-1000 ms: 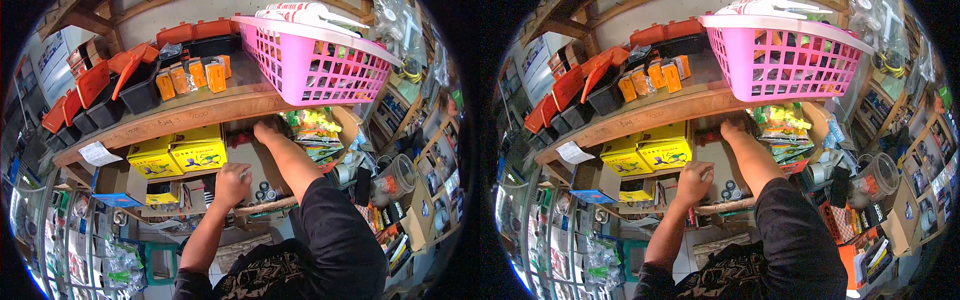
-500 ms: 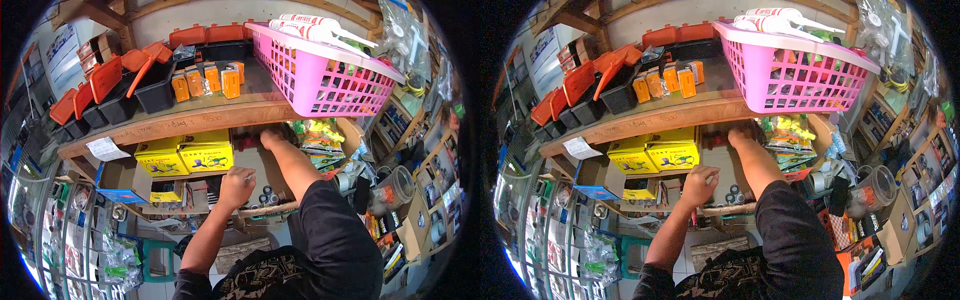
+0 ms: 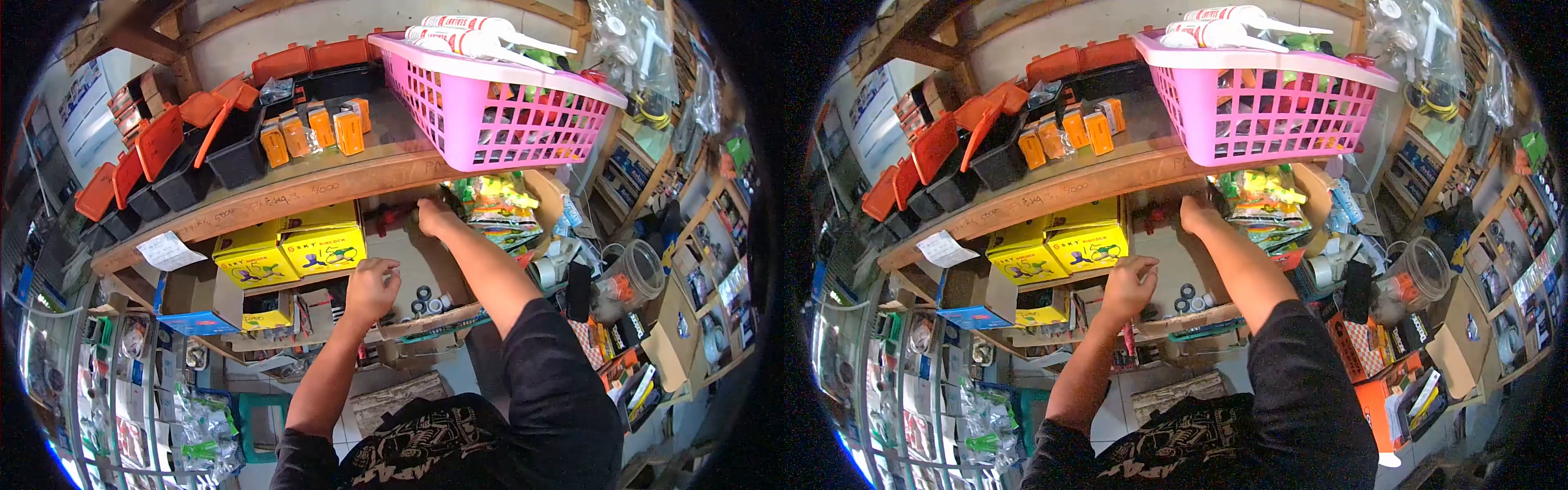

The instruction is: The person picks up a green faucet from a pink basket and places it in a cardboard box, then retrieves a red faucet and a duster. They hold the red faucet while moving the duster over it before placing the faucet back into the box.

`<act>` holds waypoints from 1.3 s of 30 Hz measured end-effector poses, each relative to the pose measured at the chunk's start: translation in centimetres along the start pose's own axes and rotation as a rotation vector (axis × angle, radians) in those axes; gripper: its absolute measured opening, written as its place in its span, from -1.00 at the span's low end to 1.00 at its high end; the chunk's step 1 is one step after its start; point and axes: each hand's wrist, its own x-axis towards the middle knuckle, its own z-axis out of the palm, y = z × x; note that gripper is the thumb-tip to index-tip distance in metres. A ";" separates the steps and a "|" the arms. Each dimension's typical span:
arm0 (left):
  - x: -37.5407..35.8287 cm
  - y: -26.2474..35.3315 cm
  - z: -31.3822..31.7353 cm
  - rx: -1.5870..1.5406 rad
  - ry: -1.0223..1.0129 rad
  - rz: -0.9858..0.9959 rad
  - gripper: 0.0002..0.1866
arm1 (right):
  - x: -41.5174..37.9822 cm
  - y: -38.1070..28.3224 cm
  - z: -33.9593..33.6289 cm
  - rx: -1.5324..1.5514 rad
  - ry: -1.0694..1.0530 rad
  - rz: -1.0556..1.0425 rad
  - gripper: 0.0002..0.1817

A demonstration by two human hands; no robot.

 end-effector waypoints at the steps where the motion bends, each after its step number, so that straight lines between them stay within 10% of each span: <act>1: -0.1 0.2 -0.3 -0.011 -0.003 -0.004 -0.83 | -1.6 -0.3 -1.0 -0.024 -0.017 -0.073 -0.57; 7: -1.0 2.8 -3.6 -0.006 0.020 0.106 -0.84 | -17.5 0.0 -7.1 0.323 -0.043 -0.655 -0.66; 9: -1.4 3.7 -4.7 -0.050 0.012 0.135 -0.83 | -23.0 0.8 -8.8 0.510 -0.224 -0.669 -0.68; 16: 0.2 12.1 -9.1 -0.112 -0.125 0.452 -0.81 | -31.5 3.9 -15.2 0.418 0.169 -0.762 -0.69; 32: 16.6 27.7 -12.8 0.343 0.098 0.946 -0.86 | -19.8 8.2 -38.2 -0.093 1.090 -1.089 -0.89; 39: 26.2 32.9 -8.5 0.768 0.099 1.026 -0.84 | -12.9 11.4 -44.4 -0.263 0.855 -0.995 -0.85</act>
